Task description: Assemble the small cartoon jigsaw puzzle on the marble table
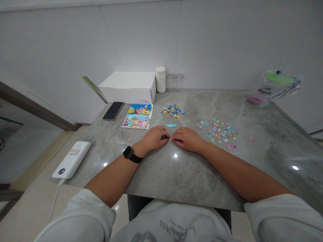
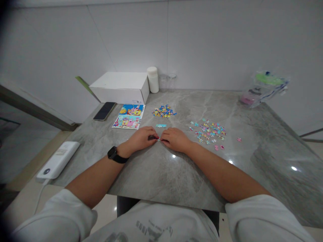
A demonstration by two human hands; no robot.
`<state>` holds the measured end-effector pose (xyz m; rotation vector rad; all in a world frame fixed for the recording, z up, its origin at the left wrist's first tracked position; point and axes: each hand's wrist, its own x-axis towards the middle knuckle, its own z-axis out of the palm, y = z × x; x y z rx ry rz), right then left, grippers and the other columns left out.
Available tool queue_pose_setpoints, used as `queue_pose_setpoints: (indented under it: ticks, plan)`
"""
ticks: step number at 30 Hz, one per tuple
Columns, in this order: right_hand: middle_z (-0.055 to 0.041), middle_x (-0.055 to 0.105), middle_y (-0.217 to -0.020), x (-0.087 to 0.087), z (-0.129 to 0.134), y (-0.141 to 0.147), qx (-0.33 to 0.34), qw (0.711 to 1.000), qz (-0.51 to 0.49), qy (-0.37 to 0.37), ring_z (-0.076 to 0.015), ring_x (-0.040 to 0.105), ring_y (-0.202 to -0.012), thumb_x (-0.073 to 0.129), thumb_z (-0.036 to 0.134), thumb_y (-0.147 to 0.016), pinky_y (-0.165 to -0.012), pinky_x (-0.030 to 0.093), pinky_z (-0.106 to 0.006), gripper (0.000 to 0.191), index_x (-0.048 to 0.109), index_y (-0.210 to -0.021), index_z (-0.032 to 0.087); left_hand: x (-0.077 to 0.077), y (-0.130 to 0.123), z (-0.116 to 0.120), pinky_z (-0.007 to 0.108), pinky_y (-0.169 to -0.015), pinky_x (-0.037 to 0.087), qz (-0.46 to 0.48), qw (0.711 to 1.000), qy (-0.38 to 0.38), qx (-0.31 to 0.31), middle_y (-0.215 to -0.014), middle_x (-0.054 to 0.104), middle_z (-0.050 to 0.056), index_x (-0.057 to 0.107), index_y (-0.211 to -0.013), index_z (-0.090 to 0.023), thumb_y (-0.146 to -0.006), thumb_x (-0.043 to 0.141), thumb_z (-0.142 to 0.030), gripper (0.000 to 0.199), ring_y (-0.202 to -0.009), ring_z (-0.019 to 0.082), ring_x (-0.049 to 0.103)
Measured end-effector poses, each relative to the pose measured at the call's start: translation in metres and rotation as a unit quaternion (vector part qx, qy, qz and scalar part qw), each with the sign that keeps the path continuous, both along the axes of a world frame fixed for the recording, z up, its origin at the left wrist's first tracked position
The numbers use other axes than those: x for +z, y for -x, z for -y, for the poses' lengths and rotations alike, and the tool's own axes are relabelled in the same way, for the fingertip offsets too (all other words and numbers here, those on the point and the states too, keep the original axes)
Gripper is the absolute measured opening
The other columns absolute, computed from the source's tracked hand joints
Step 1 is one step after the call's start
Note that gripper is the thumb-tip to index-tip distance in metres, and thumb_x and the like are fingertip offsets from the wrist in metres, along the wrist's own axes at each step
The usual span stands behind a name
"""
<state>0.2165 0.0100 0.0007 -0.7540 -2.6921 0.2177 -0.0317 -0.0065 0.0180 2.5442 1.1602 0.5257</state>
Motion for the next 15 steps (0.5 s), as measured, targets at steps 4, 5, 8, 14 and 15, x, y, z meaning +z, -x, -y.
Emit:
queue_pose_setpoints:
  ticks: [4, 5, 8, 14, 15]
  plan:
    - [-0.0088, 0.078, -0.103, -0.0003, 0.0008, 0.0016, -0.006, 1.000, 0.007, -0.011, -0.0240, 0.067, -0.096, 0.067, 0.029, -0.101, -0.088, 0.048, -0.037, 0.015, 0.079, -0.102, 0.021, -0.0015, 0.0004, -0.0012, 0.035, -0.093, 0.055, -0.001, 1.000, 0.004, 0.001, -0.101, 0.074, 0.006, 0.081, -0.100, -0.022, -0.091, 0.074, -0.020, 0.012, -0.096, 0.021, 0.069]
    - [-0.0089, 0.078, -0.103, -0.0002, 0.0011, 0.0022, -0.006, 1.000, 0.007, -0.012, -0.0240, 0.067, -0.096, 0.067, 0.029, -0.101, -0.088, 0.048, -0.037, 0.015, 0.079, -0.103, 0.021, -0.0017, 0.0005, -0.0013, 0.035, -0.093, 0.054, -0.001, 1.000, 0.004, 0.001, -0.102, 0.074, 0.006, 0.081, -0.100, -0.022, -0.091, 0.074, -0.020, 0.012, -0.096, 0.021, 0.069]
    - [-0.0091, 0.078, -0.104, 0.0002, 0.0022, 0.0038, -0.008, 1.000, 0.006, -0.014, -0.0235, 0.067, -0.097, 0.066, 0.028, -0.102, -0.088, 0.048, -0.036, 0.016, 0.079, -0.106, 0.021, -0.0013, 0.0006, -0.0008, 0.034, -0.092, 0.055, 0.000, 1.000, 0.005, 0.002, -0.102, 0.074, 0.006, 0.081, -0.101, -0.022, -0.091, 0.074, -0.020, 0.012, -0.096, 0.021, 0.069]
    - [-0.0086, 0.078, -0.103, -0.0002, 0.0038, 0.0050, -0.013, 1.000, 0.003, -0.019, -0.0231, 0.067, -0.096, 0.066, 0.029, -0.102, -0.089, 0.048, -0.036, 0.016, 0.081, -0.105, 0.022, -0.0007, 0.0006, 0.0004, 0.034, -0.091, 0.055, 0.003, 1.000, 0.002, 0.002, -0.102, 0.075, 0.006, 0.081, -0.100, -0.021, -0.090, 0.075, -0.020, 0.011, -0.095, 0.021, 0.069]
    - [-0.0085, 0.078, -0.103, -0.0003, 0.0040, 0.0050, -0.015, 1.000, 0.002, -0.020, -0.0231, 0.067, -0.096, 0.066, 0.029, -0.102, -0.088, 0.048, -0.036, 0.016, 0.081, -0.105, 0.023, -0.0010, 0.0007, 0.0002, 0.034, -0.091, 0.055, 0.002, 1.000, 0.002, 0.002, -0.102, 0.075, 0.005, 0.081, -0.100, -0.022, -0.091, 0.075, -0.020, 0.011, -0.095, 0.021, 0.069]
